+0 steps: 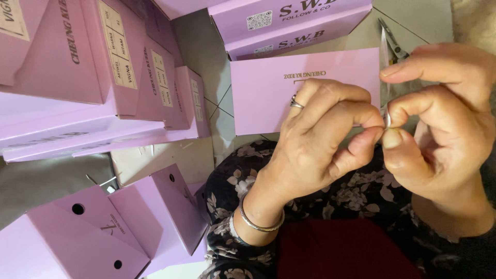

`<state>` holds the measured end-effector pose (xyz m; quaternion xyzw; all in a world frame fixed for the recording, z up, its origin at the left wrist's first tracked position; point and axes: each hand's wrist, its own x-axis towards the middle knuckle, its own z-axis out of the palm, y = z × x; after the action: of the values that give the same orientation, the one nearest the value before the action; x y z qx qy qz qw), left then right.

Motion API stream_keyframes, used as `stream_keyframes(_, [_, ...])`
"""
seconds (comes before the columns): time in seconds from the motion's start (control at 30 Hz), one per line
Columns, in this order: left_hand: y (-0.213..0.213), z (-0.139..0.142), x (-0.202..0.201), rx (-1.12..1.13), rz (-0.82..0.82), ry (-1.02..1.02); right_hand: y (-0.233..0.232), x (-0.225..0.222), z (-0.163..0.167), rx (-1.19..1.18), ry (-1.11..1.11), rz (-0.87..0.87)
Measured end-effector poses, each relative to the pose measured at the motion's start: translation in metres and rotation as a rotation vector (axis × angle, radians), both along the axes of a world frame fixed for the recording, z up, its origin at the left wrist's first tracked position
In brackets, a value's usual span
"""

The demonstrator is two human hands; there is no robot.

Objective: The person sits on the floor and applies product labels to the sides of light purple shoe boxes. She peels the backing from each label, aligns it on the box, and smooths it down before moving to the next box.

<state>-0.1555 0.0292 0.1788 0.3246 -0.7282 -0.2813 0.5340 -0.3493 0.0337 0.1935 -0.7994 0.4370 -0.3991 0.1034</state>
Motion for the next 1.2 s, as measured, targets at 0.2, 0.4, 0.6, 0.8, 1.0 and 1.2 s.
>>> stream_keyframes(0.2, [-0.002,-0.004,-0.002,0.096,-0.043,0.037,-0.006,-0.004,0.018,0.171,-0.051,0.07])
stream_keyframes(0.4, [-0.004,-0.004,-0.005,-0.021,0.02,0.006,-0.002,-0.016,0.026,0.169,0.107,0.051])
stream_keyframes(0.6, [-0.001,-0.005,-0.006,-0.078,0.03,-0.005,-0.012,-0.01,0.02,-0.025,0.163,0.099])
stream_keyframes(0.8, [0.003,-0.006,-0.007,-0.094,0.042,-0.045,0.0,-0.003,0.004,-0.047,0.091,-0.005])
stream_keyframes(1.0, [0.002,-0.01,-0.009,-0.06,-0.014,0.005,0.002,-0.004,-0.006,-0.054,0.016,-0.004])
stream_keyframes(1.2, [0.004,-0.015,-0.013,0.03,-0.046,0.085,0.005,0.001,-0.008,0.014,-0.069,-0.017])
